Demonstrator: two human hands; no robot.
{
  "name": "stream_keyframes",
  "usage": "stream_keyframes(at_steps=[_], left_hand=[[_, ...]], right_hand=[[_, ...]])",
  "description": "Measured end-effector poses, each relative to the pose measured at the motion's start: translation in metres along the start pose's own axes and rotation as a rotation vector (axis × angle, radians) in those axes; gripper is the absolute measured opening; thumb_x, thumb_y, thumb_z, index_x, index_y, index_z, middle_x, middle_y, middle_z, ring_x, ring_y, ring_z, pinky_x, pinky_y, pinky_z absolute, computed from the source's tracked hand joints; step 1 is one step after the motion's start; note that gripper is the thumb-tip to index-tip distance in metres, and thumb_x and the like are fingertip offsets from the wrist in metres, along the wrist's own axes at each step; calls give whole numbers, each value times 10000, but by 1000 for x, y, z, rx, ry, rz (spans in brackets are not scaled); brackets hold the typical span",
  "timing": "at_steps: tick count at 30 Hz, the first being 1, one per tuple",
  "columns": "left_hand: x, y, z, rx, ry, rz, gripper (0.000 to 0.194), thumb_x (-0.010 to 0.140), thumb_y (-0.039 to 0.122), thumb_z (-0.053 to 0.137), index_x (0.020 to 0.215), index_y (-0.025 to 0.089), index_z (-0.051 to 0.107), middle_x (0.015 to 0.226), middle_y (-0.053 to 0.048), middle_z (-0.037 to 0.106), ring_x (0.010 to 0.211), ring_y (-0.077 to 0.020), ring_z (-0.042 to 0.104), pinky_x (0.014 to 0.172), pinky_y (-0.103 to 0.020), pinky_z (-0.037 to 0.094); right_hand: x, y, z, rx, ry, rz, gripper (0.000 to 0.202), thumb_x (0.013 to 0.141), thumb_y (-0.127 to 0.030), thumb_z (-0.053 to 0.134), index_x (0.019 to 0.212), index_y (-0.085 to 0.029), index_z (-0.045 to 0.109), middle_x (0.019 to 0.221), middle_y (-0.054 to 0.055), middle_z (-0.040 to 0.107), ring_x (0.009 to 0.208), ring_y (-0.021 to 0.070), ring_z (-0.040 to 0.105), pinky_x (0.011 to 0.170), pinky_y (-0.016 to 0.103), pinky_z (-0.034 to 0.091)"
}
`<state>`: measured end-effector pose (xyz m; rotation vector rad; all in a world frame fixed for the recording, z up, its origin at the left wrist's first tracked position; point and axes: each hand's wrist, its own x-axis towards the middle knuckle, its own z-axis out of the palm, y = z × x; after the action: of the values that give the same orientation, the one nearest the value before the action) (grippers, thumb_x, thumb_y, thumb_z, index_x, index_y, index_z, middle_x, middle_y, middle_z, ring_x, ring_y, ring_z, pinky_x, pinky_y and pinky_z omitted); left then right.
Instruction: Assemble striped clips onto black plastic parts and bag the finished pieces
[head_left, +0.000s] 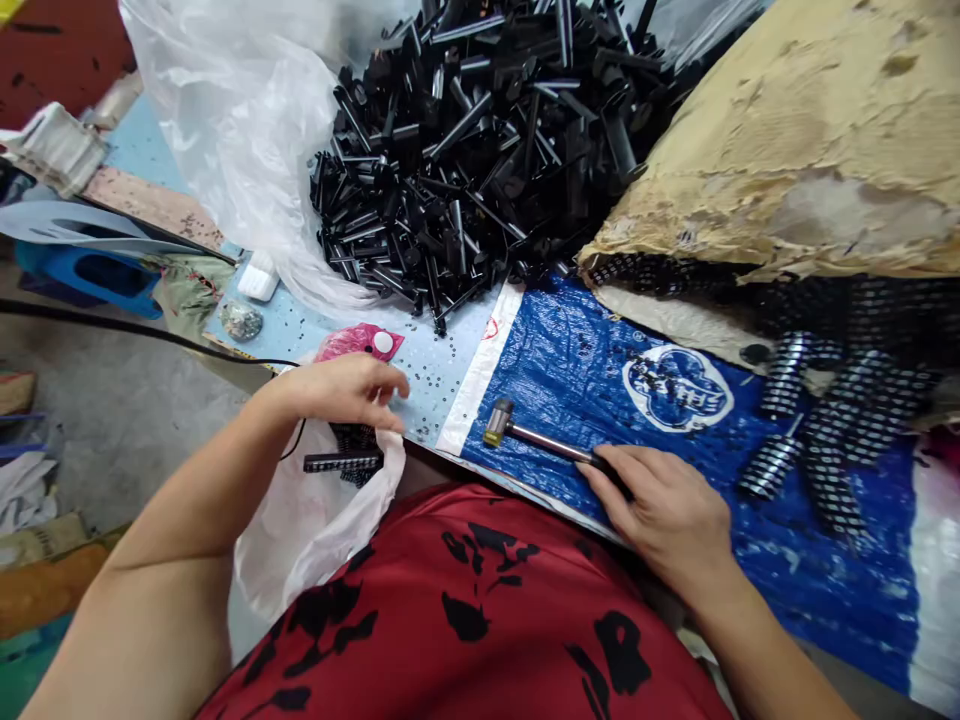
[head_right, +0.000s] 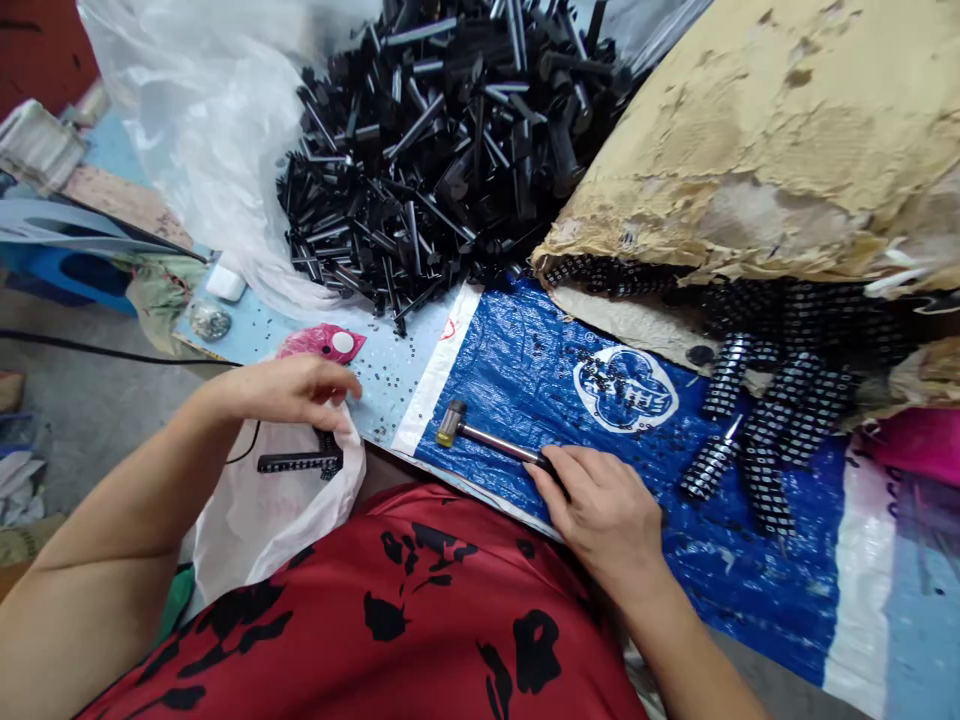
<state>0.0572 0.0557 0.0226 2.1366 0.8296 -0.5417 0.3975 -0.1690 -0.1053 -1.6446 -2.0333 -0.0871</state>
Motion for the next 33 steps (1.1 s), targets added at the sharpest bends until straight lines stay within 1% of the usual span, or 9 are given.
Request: stream_keyframes(at_steps=[5, 10, 13, 17, 20, 24, 28, 31, 33], left_hand=[[74, 22, 9, 376, 682, -166, 325, 985, 385, 576, 1158, 133, 687, 1157, -174, 709, 1069, -305, 665, 895, -385, 481], [133, 20, 1, 494, 713, -281, 280, 977, 270, 466, 956, 156, 721, 1026, -182, 722, 1000, -343, 687, 783, -404, 480], [131, 12, -5, 367, 797, -197, 228, 929, 303, 521, 846, 192, 701, 941, -131, 731, 925, -308, 691, 768, -395, 487], [117, 23, 3, -65, 965, 21, 134, 823, 302, 645, 732, 204, 634, 973, -90, 746, 912, -243, 685, 803, -359, 513], [118, 39, 22, -678, 898, 120, 224, 782, 329, 719, 701, 191, 561, 906, -75, 742, 787, -186, 683, 697, -303, 524], [122, 51, 49, -1332, 707, 109, 360, 690, 311, 856, 792, 201, 528, 583, 58, 579, 480, -82, 524, 472, -181, 358], [124, 66, 60, -1481, 619, 136, 483, 725, 329, 865, 1092, 217, 572, 618, 76, 618, 430, -62, 472, 438, -164, 329], [125, 83, 62, -1470, 499, 169, 389, 788, 354, 796, 1052, 204, 551, 720, 19, 707, 490, -97, 575, 470, -192, 416], [126, 94, 65, -1449, 411, 189, 328, 802, 337, 748, 1003, 206, 524, 762, -1, 736, 511, -113, 610, 494, -211, 452]], right_hand=[[21, -18, 6, 24, -19, 31, 265, 955, -376, 722, 1103, -156, 718, 1002, 105, 763, 907, 245, 695, 831, 364, 530], [23, 11, -17, -57, 45, 153, 195, 1012, -316, 629, 1107, -167, 713, 976, 77, 794, 864, 207, 714, 810, 327, 511], [25, 51, -37, -277, 119, 444, 270, 1039, -358, 541, 1123, -157, 701, 982, 114, 789, 851, 235, 712, 795, 344, 499], [46, 93, -46, -482, -135, 734, 429, 998, -449, 552, 1244, -108, 635, 954, 185, 761, 856, 319, 696, 753, 391, 471], [59, 106, -45, -475, -266, 805, 447, 973, -404, 569, 1289, -90, 608, 926, 209, 750, 844, 337, 700, 745, 406, 484], [42, 103, -45, -140, -24, 812, 524, 935, -462, 631, 1378, -186, 582, 1058, 152, 760, 842, 286, 704, 791, 434, 538], [21, 66, -38, 712, 248, 834, 623, 885, -582, 683, 1412, -290, 526, 991, 57, 733, 840, 237, 705, 792, 419, 580], [31, 31, -26, 1300, 232, 981, 538, 899, -684, 621, 1277, -301, 600, 925, 19, 704, 765, 187, 680, 721, 360, 578], [46, 16, -19, 1459, 189, 1055, 541, 887, -748, 610, 1108, -258, 668, 811, -4, 658, 654, 141, 611, 625, 295, 529]])
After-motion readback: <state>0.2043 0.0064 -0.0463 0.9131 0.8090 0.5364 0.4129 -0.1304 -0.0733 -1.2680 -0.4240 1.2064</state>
